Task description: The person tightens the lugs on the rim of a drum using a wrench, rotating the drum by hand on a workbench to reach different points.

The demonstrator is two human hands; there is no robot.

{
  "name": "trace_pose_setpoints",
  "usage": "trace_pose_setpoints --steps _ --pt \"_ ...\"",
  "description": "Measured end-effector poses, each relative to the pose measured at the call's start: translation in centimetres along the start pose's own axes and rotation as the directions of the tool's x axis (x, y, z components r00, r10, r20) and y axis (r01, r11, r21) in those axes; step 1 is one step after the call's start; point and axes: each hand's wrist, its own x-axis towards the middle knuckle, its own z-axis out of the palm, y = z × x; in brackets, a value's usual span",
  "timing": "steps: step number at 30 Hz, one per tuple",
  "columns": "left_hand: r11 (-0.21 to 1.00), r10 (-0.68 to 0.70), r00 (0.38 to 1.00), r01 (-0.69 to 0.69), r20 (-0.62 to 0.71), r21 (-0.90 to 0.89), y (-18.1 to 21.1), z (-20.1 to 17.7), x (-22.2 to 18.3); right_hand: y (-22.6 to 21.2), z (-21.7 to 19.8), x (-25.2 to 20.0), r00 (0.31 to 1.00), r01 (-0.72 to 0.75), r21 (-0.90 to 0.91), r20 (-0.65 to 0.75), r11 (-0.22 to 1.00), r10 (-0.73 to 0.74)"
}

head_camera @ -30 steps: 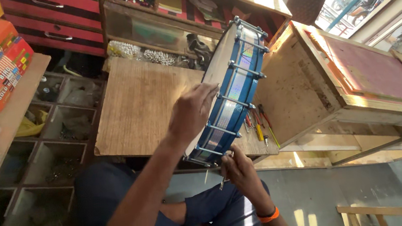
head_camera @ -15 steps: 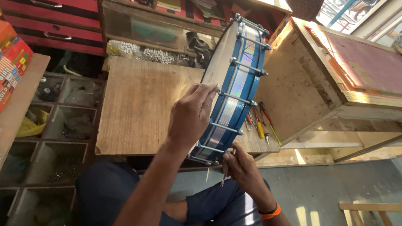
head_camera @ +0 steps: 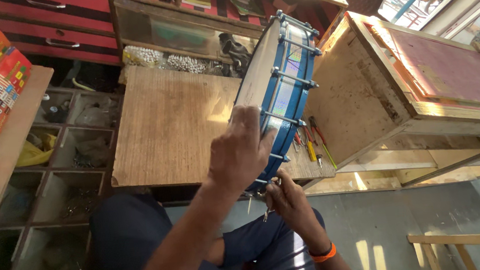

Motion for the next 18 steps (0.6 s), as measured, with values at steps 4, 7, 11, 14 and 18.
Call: trace_pose_setpoints --steps 4,7,11,14,18 --pt "1.0 -0.014 1.0 0.014 -0.004 0.011 0.1 0.6 0.3 -0.2 -0.1 0.1 1.0 -0.027 0.016 0.006 1.0 0.027" --pt "0.999 0.011 0.998 -0.008 0.063 -0.046 -0.5 0.3 0.9 -0.6 -0.2 0.2 0.999 -0.022 -0.019 0.025 1.0 0.023" --pt "0.998 0.007 0.991 0.002 0.134 -0.069 -1.3 -0.2 1.6 -1.2 -0.1 0.4 0.999 0.007 -0.055 0.045 0.998 -0.004" --pt "0.995 0.02 0.991 -0.008 0.133 -0.096 -1.4 -0.4 1.8 -1.6 0.1 0.6 0.999 0.014 -0.076 0.049 0.997 -0.011" --pt "0.995 0.013 0.985 0.005 0.173 -0.099 -1.4 0.2 1.9 -1.0 0.0 0.5 0.999 -0.003 -0.039 0.051 0.999 0.005"
